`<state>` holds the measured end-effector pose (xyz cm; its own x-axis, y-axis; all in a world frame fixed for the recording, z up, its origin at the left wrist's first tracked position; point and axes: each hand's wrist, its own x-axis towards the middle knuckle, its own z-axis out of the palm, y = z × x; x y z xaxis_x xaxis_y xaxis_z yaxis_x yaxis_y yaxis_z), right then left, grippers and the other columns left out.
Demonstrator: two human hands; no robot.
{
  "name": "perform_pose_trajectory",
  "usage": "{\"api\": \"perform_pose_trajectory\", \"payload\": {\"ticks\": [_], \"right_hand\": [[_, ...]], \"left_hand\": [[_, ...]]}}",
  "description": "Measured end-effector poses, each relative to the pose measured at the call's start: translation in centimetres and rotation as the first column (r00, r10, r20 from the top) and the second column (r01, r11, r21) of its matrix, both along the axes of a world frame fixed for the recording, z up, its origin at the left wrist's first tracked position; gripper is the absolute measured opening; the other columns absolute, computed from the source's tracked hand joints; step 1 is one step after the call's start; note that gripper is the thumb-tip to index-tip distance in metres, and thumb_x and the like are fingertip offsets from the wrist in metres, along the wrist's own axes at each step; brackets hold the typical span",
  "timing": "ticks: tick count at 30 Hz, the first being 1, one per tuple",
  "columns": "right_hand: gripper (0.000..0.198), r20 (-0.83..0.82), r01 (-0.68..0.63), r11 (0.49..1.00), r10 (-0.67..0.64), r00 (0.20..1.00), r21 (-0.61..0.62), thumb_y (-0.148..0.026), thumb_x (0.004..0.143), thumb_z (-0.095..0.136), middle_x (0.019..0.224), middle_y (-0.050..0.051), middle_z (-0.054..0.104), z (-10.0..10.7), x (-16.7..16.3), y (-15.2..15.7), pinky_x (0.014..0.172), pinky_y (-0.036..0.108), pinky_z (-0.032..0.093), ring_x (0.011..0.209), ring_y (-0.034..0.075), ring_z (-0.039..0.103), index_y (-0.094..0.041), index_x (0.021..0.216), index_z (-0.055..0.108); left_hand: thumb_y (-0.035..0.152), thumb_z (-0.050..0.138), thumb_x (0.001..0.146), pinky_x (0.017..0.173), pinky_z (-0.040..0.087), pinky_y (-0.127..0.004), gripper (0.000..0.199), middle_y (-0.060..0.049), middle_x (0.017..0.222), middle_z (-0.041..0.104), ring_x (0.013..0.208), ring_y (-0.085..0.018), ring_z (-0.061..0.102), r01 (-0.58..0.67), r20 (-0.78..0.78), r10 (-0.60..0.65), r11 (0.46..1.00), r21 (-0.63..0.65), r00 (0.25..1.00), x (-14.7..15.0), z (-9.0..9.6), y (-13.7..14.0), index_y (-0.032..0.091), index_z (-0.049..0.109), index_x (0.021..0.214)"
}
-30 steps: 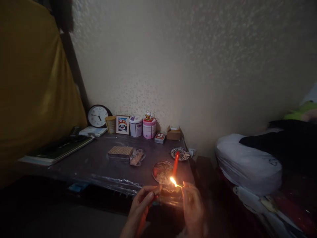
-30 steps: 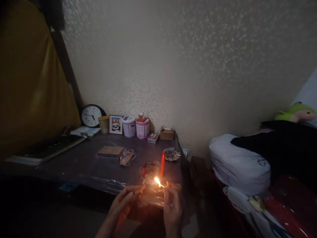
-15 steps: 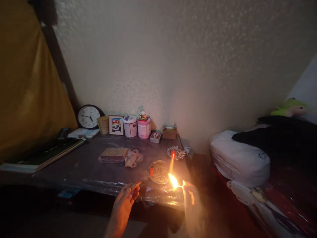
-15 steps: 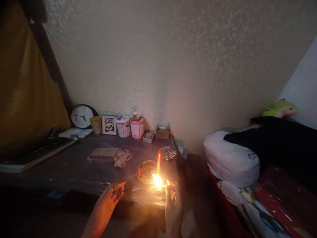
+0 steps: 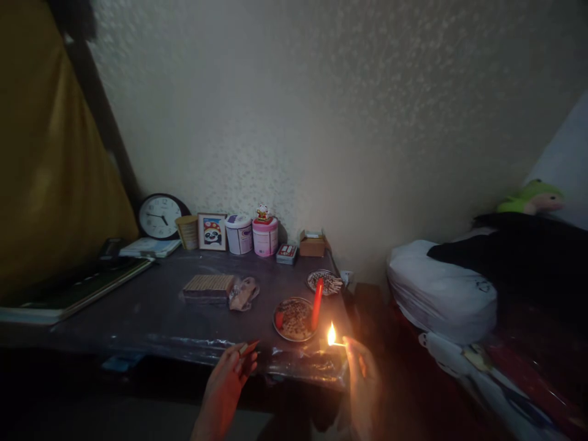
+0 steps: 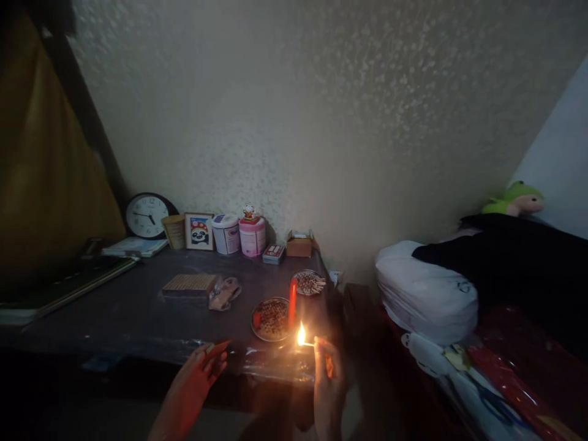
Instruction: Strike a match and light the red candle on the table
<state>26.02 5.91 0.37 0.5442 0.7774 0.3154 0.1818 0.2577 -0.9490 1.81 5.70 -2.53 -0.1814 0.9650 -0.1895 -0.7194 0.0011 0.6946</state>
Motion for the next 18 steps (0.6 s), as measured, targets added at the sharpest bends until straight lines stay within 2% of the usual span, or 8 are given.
{"api": "perform_pose_trajectory", "payload": {"ticks": [7, 13, 18], "right_hand": [[0.032, -0.087, -0.030, 0.997, 0.024, 0.996, -0.068, -0.047, 0.070, 0.063, 0.085, 0.006, 0.072, 0.2, 0.0, -0.3, 0.069, 0.028, 0.053, 0.083, 0.023, 0.066, -0.018, 0.081, 0.070], [0.029, -0.160, -0.085, 0.995, 0.075, 0.984, -0.059, -0.045, 0.075, 0.061, 0.081, 0.005, 0.073, -0.4, -0.2, -0.4, 0.063, 0.028, 0.054, 0.081, 0.024, 0.067, -0.017, 0.081, 0.068], [0.031, -0.217, -0.122, 0.988, 0.100, 0.971, -0.091, -0.048, 0.076, 0.059, 0.077, 0.003, 0.072, -1.0, -0.1, -0.1, 0.066, 0.028, 0.054, 0.079, 0.022, 0.067, -0.018, 0.080, 0.066]], "left_hand": [[0.034, 0.082, 0.051, 0.070, 0.054, -0.029, 0.030, -0.002, 0.080, 0.077, 0.074, -0.018, 0.068, 0.051, 0.055, -0.050, 0.999, -0.013, 0.997, 0.1, 0.2, -0.2, 0.019, 0.069, 0.073], [0.034, 0.077, 0.058, 0.074, 0.053, -0.031, 0.025, -0.004, 0.090, 0.076, 0.078, -0.019, 0.068, 0.087, 0.059, -0.087, 0.996, 0.005, 0.994, 0.4, 0.6, -0.7, 0.020, 0.069, 0.078], [0.036, 0.075, 0.061, 0.076, 0.051, -0.033, 0.024, -0.005, 0.093, 0.075, 0.078, -0.019, 0.067, 0.112, 0.046, -0.111, 0.993, -0.022, 0.993, 0.7, 0.9, -1.0, 0.021, 0.069, 0.079]]}}
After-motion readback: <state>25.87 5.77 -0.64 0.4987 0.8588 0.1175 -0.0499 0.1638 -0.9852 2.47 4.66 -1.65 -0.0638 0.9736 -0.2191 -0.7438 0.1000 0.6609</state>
